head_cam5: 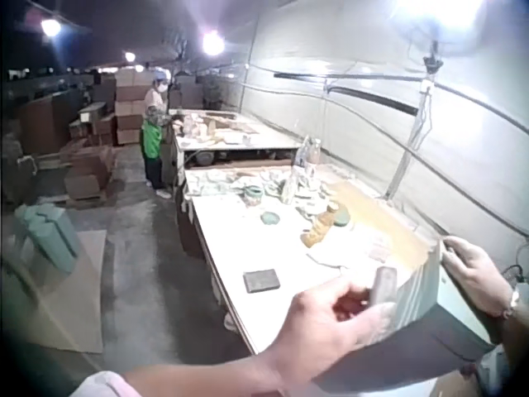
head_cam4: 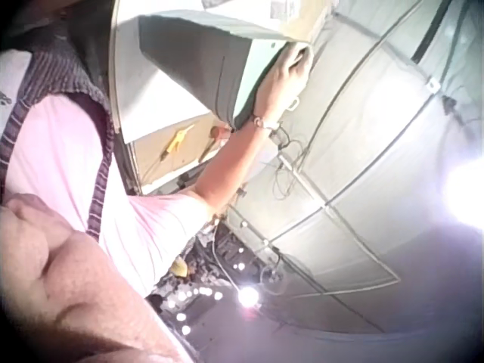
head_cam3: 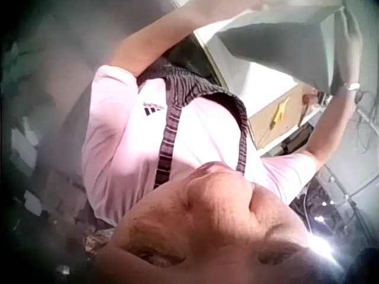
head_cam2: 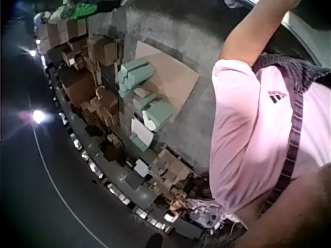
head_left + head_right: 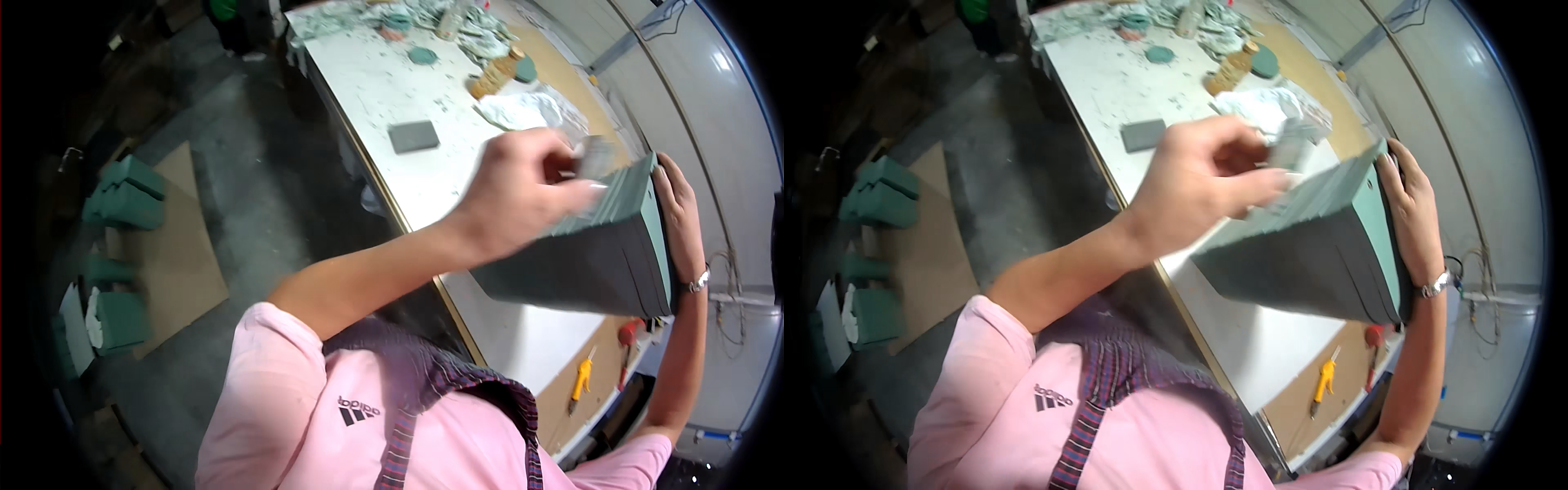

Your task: The person sands the edges of several stacked green panels with a sanding block and then wipes the panels and the work surface with a white cloth.

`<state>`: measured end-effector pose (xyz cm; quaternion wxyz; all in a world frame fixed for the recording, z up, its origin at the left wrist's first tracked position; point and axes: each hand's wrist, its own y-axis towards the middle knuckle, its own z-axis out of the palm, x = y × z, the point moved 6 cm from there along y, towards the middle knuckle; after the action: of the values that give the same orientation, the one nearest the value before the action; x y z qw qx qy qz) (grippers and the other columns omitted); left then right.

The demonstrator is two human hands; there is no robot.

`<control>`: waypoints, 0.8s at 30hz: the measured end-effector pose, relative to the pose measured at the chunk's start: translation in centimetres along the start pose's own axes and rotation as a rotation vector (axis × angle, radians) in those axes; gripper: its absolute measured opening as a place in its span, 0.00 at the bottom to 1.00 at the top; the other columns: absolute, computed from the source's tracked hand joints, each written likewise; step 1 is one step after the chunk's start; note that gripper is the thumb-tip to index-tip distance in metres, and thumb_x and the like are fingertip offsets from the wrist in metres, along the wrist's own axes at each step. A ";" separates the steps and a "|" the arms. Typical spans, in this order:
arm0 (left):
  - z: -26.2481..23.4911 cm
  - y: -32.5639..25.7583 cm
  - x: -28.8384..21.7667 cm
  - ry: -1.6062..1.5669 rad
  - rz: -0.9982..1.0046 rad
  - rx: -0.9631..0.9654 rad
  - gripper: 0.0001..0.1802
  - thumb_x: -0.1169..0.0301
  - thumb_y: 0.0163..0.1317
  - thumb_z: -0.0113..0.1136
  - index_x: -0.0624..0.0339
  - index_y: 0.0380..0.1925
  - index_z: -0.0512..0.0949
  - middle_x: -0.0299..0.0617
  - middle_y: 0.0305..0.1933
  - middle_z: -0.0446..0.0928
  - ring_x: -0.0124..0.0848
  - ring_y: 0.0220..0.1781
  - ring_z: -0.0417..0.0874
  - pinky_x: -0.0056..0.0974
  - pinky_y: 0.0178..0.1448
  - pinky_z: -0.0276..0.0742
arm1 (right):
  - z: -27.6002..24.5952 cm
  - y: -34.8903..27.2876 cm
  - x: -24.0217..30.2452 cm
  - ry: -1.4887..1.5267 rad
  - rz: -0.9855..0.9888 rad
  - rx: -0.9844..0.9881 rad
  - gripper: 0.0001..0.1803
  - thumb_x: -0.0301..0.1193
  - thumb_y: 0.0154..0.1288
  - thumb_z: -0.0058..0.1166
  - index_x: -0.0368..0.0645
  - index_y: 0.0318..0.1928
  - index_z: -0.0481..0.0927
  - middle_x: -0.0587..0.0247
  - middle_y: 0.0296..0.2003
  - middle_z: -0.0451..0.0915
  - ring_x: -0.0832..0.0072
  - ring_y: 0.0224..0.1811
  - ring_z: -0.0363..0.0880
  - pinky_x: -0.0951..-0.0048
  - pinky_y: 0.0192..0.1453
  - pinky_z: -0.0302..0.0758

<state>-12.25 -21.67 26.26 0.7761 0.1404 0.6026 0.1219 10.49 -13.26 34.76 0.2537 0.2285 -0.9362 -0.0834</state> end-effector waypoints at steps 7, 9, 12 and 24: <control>-17.1 2.8 14.3 0.163 -0.330 -0.166 0.15 0.77 0.60 0.63 0.69 0.47 0.78 0.41 0.39 0.81 0.24 0.36 0.81 0.28 0.39 0.76 | 0.0 -0.3 1.0 -0.121 0.077 -0.048 0.29 0.43 0.71 0.47 0.31 0.62 0.70 0.48 0.53 0.77 0.65 0.55 0.74 0.70 0.63 0.67; -22.6 6.2 17.2 0.428 -0.296 -0.243 0.17 0.73 0.54 0.69 0.67 0.43 0.78 0.44 0.34 0.84 0.29 0.34 0.83 0.33 0.39 0.78 | 0.5 0.0 0.7 -0.080 0.155 -0.004 0.29 0.40 0.69 0.48 0.33 0.63 0.69 0.48 0.58 0.75 0.63 0.60 0.72 0.68 0.66 0.64; -28.6 13.3 21.0 0.858 -0.295 -0.267 0.18 0.63 0.55 0.68 0.62 0.41 0.79 0.48 0.35 0.84 0.41 0.39 0.85 0.41 0.46 0.78 | 0.4 -0.3 0.9 -0.095 0.196 -0.015 0.29 0.37 0.66 0.48 0.34 0.64 0.68 0.48 0.60 0.73 0.62 0.63 0.70 0.66 0.69 0.61; -35.2 34.6 31.7 1.530 -0.041 -0.092 0.09 0.69 0.60 0.54 0.57 0.39 0.79 0.57 0.33 0.80 0.55 0.40 0.81 0.54 0.46 0.76 | -0.3 1.3 1.5 -0.361 0.366 0.096 0.48 0.66 0.61 0.38 0.35 0.64 0.69 0.47 0.59 0.71 0.54 0.66 0.65 0.51 0.71 0.56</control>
<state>-39.33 24.45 2.06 0.1501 -0.0266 0.9688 0.1955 8.98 -12.80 36.08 0.0823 0.0487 -0.9949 -0.0310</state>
